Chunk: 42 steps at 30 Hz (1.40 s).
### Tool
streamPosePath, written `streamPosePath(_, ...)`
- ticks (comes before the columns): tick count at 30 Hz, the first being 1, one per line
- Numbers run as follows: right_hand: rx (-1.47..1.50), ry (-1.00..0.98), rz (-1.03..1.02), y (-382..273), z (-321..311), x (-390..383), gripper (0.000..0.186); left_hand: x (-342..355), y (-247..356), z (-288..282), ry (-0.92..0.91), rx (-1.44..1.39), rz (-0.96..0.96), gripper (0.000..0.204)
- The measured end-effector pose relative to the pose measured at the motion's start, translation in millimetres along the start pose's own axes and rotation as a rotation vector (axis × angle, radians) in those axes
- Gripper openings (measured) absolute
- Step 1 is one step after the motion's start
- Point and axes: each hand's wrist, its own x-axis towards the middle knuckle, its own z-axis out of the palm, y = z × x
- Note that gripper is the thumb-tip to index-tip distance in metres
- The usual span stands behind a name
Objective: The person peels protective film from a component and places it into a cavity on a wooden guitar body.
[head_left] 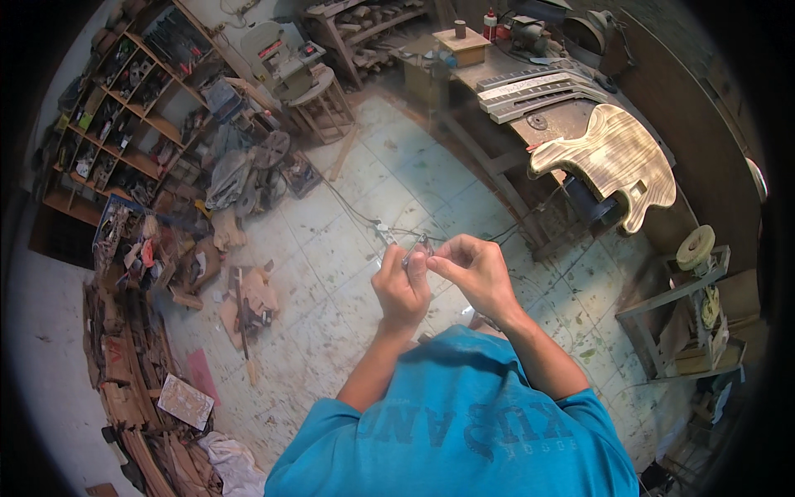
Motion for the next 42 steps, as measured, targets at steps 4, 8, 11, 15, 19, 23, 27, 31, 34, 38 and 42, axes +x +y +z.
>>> streamPosePath(4,0.092,-0.019,-0.002,0.7,5.1,-1.8,0.022,-8.0,-4.2,-4.4,0.010,-0.043,0.015,0.049)
streamPosePath(8,0.065,-0.062,-0.019,7.5,6.6,-0.6,0.021,-10.9,0.0,-8.8,0.014,-0.076,0.011,0.050)
streamPosePath(11,0.035,-0.088,-0.043,7.6,7.3,-1.0,0.018,-12.7,2.8,-15.4,-0.002,-0.068,0.019,0.050)
streamPosePath(15,-0.135,-0.046,-0.185,5.4,11.3,-2.4,0.014,-13.9,8.5,-18.8,-0.013,-0.091,-0.031,0.049)
streamPosePath(19,-0.195,0.036,-0.343,13.3,16.9,-2.6,0.015,-16.2,6.0,-17.7,-0.023,-0.112,-0.078,0.048)
streamPosePath(23,-0.243,0.116,-0.438,18.1,21.6,-4.4,0.016,-15.1,14.0,-19.0,-0.018,-0.150,-0.158,0.047)
streamPosePath(27,-0.282,0.200,-0.470,28.2,22.6,-1.1,0.014,-16.0,14.0,-16.8,-0.003,-0.235,-0.228,0.048)
streamPosePath(31,-0.301,0.224,-0.431,26.4,15.9,-0.3,0.014,-19.7,7.2,-13.6,0.023,-0.294,-0.266,0.050)
streamPosePath(34,-0.234,0.117,-0.364,28.6,7.6,0.0,0.014,-15.0,9.2,-14.0,0.020,-0.328,-0.332,0.052)
streamPosePath(38,0.143,-0.010,-0.309,29.0,-3.7,4.5,0.019,-11.6,7.8,-15.2,0.002,-0.334,-0.400,0.055)
streamPosePath(42,-0.165,-0.114,-0.256,12.7,-11.0,4.7,0.038,-14.0,5.8,-12.4,-0.040,-0.377,-0.441,0.047)
